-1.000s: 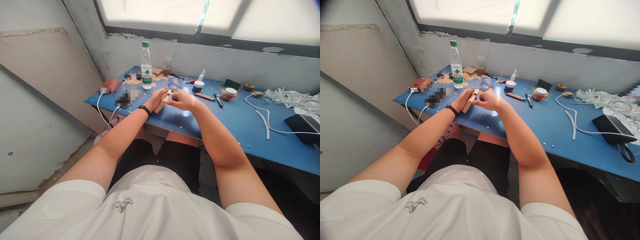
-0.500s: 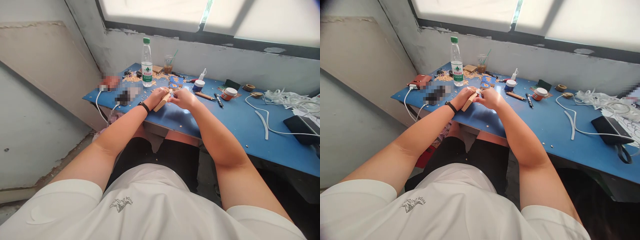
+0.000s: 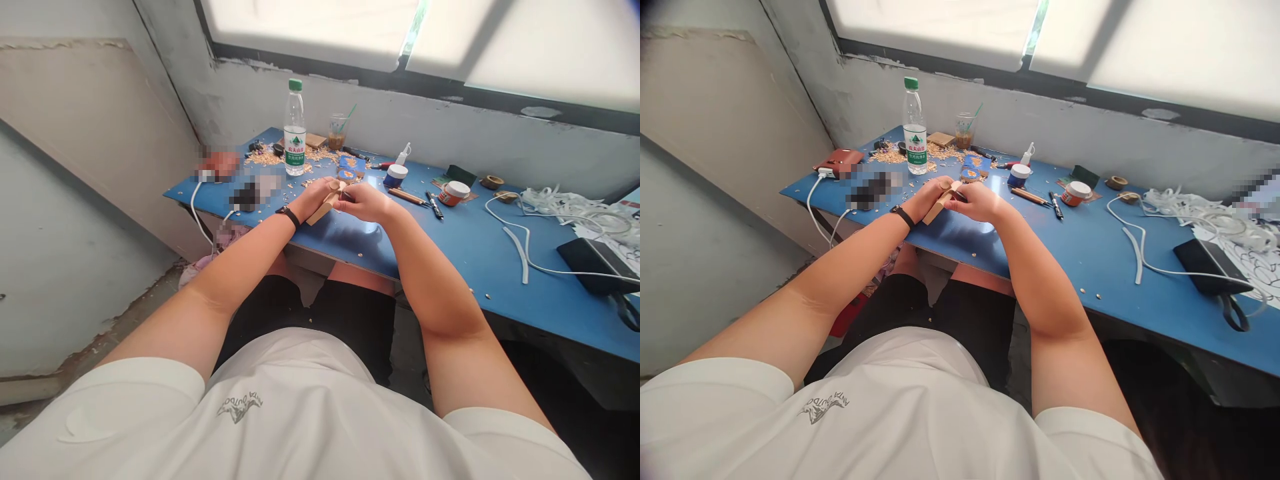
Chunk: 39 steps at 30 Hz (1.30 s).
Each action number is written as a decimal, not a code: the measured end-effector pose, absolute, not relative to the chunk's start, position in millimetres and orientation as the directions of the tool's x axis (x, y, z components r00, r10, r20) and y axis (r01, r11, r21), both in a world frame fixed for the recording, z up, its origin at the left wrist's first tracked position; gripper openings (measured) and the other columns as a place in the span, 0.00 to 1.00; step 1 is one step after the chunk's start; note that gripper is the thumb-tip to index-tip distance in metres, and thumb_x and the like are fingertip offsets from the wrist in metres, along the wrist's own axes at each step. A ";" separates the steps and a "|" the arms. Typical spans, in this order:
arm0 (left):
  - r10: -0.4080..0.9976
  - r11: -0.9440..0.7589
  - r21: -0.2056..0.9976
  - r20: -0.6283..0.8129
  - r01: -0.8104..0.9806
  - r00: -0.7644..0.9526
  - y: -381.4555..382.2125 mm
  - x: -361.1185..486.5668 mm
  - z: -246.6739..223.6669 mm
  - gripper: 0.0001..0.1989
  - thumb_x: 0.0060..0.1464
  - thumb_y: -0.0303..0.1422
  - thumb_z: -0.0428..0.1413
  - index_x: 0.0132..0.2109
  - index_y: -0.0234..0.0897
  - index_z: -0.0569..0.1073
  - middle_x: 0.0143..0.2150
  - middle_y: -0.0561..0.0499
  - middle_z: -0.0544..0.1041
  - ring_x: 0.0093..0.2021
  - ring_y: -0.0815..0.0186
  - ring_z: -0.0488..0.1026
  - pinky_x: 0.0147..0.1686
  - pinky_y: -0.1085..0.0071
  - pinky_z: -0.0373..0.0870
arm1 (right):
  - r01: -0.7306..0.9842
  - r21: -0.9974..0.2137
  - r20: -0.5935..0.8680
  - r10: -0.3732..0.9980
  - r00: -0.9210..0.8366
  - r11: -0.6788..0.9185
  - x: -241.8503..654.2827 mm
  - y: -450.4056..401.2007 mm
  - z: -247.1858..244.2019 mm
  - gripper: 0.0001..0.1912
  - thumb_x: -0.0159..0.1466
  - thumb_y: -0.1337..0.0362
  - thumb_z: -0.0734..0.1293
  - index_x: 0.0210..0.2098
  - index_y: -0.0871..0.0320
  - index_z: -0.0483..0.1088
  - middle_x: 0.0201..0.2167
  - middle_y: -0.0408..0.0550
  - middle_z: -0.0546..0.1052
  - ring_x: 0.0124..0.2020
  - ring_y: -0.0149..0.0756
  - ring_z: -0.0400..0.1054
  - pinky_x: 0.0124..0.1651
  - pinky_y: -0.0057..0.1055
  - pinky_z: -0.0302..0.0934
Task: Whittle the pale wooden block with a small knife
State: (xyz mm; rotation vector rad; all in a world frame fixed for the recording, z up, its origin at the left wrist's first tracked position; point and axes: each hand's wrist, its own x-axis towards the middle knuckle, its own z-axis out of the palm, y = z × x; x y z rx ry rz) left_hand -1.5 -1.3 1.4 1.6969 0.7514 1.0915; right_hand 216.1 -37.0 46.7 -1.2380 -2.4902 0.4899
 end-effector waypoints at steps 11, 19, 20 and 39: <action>0.898 -0.261 0.965 0.247 -0.011 0.365 6.0 0.5 0.6 0.21 0.81 0.30 0.59 0.33 0.40 0.73 0.33 0.54 0.71 0.33 0.65 0.64 0.42 0.62 0.66 | 0.822 -0.351 0.105 0.891 -0.442 0.449 198.3 -51.4 55.8 0.36 0.87 0.32 0.68 0.33 0.52 0.67 0.29 0.42 0.67 0.40 0.39 0.59 0.48 0.39 0.54; 0.855 -0.409 0.913 0.376 0.017 0.357 31.3 -4.9 -15.2 0.20 0.76 0.30 0.61 0.30 0.40 0.75 0.34 0.50 0.75 0.37 0.62 0.67 0.45 0.62 0.69 | 0.896 -0.231 0.143 0.924 -0.354 0.379 188.1 -65.6 65.8 0.35 0.88 0.34 0.66 0.34 0.52 0.68 0.35 0.55 0.80 0.40 0.41 0.64 0.43 0.40 0.49; 0.854 -0.405 0.914 0.373 0.012 0.362 31.2 -6.1 -16.0 0.20 0.76 0.32 0.62 0.31 0.40 0.76 0.34 0.49 0.76 0.37 0.61 0.68 0.45 0.62 0.70 | 0.907 -0.222 0.135 0.933 -0.334 0.357 186.8 -66.6 66.5 0.35 0.88 0.33 0.66 0.34 0.53 0.70 0.36 0.56 0.82 0.41 0.42 0.65 0.43 0.40 0.49; 0.860 -0.362 0.932 0.322 0.029 0.397 -2.4 1.0 1.8 0.22 0.77 0.42 0.58 0.31 0.41 0.77 0.30 0.51 0.74 0.35 0.62 0.66 0.43 0.61 0.71 | 0.829 -0.357 0.016 0.891 -0.454 0.429 201.4 -63.0 73.6 0.36 0.86 0.34 0.72 0.32 0.52 0.66 0.27 0.39 0.64 0.39 0.37 0.59 0.45 0.39 0.53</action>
